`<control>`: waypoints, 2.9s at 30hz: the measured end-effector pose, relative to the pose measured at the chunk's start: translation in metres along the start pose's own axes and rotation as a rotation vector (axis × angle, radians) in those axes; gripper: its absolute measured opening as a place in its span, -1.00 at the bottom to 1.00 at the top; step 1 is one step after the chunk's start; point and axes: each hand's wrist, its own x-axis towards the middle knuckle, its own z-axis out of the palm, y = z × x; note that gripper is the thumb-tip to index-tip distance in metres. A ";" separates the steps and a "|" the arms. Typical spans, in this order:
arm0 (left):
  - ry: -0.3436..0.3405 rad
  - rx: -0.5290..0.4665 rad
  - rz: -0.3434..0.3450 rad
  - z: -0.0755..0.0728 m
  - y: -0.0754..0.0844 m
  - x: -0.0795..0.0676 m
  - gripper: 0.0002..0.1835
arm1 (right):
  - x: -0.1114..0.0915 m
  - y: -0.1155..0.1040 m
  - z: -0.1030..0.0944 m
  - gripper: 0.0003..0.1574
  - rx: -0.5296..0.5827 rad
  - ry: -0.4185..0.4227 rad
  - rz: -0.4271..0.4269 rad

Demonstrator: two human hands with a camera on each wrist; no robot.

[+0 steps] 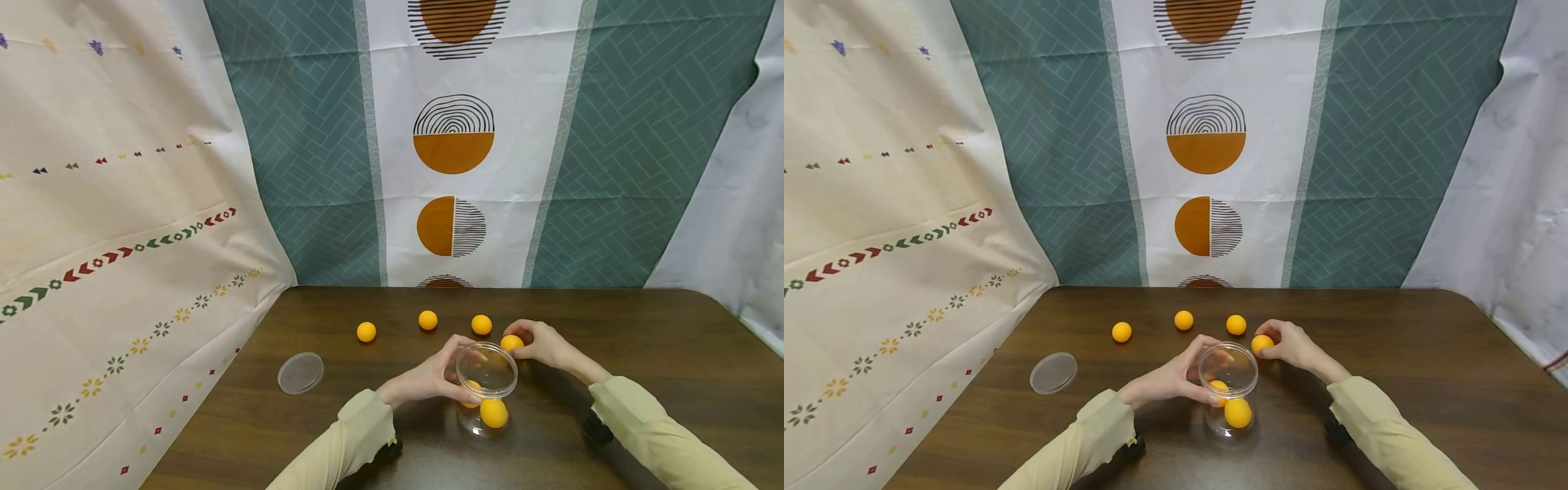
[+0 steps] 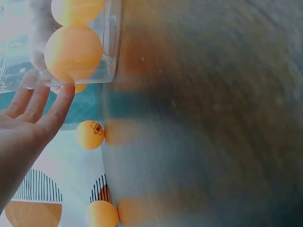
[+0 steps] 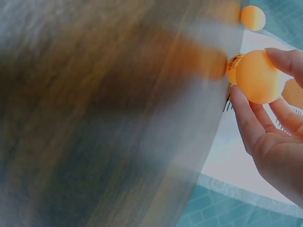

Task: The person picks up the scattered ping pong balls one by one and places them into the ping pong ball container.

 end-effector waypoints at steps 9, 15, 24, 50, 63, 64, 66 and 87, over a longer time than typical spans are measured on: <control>-0.001 -0.003 -0.004 0.000 0.001 -0.001 -0.32 | -0.001 -0.005 0.000 -0.62 0.013 0.006 0.006; -0.002 0.001 -0.001 0.000 0.002 -0.001 -0.32 | -0.002 -0.007 0.000 -0.61 0.013 0.013 0.009; 0.001 0.002 -0.008 0.001 0.003 -0.002 -0.32 | -0.003 -0.012 0.000 -0.60 0.021 0.026 0.017; 0.002 0.001 -0.004 -0.001 -0.004 0.000 -0.30 | -0.002 -0.019 -0.004 -0.61 0.022 0.049 -0.016; 0.002 0.006 -0.003 -0.001 -0.004 -0.001 -0.30 | -0.003 -0.021 -0.007 -0.58 0.030 0.058 -0.044; 0.002 0.006 -0.004 -0.001 -0.004 -0.001 -0.30 | -0.003 -0.021 -0.007 -0.59 0.028 0.062 -0.046; 0.001 0.006 -0.005 -0.001 -0.004 0.000 -0.30 | -0.003 -0.022 -0.007 -0.60 0.021 0.069 -0.048; 0.003 -0.003 -0.008 0.000 -0.004 -0.001 -0.30 | -0.004 -0.025 -0.011 -0.59 0.022 0.084 -0.063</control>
